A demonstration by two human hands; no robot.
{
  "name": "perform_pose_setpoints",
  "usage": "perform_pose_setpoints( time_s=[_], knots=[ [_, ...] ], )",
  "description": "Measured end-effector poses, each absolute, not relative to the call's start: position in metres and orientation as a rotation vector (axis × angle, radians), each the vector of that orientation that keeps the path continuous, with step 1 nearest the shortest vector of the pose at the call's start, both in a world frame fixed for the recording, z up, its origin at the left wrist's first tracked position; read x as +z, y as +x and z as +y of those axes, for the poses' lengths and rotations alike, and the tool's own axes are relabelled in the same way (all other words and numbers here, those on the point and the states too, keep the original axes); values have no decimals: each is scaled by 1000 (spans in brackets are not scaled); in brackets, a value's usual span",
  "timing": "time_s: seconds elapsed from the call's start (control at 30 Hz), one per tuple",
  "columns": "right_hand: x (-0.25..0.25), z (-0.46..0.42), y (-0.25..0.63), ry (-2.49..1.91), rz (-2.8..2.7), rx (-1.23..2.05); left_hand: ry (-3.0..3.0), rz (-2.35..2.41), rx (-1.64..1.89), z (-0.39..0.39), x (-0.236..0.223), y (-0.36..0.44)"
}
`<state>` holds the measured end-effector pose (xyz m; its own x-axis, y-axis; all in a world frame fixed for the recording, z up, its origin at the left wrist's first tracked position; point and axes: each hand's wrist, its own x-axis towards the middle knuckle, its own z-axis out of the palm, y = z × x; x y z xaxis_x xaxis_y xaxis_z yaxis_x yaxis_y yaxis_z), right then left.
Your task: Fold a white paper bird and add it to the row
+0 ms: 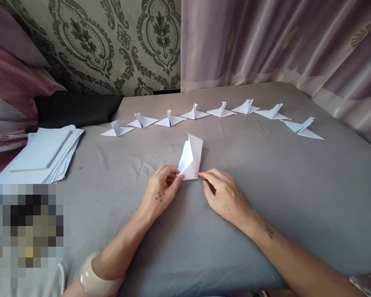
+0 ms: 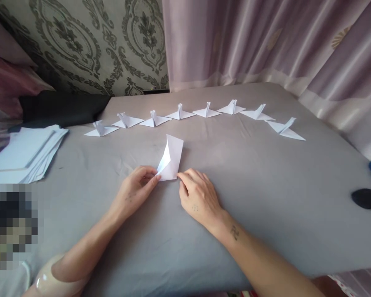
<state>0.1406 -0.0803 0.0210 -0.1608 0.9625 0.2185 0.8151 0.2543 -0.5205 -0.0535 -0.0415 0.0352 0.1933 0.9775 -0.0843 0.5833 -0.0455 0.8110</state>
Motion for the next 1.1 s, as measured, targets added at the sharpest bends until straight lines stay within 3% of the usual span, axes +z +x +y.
perform_pose_setpoints(
  time_s=[0.13, 0.23, 0.5, 1.1],
  knots=[
    [22, -79, 136, -1641, -2016, 390, 1667, 1479, 729, -47, 34, -57],
    [20, -79, 137, -1667, -1946, 429, 1943, 1341, 750, -49, 28, -61],
    [21, -84, 140, -1638, -1931, 505, 2645, 1028, 453, -50, 16, -61],
    [22, -93, 140, -1595, -2112, 541, 2692, 1076, 300, -49, 17, -61]
  ],
)
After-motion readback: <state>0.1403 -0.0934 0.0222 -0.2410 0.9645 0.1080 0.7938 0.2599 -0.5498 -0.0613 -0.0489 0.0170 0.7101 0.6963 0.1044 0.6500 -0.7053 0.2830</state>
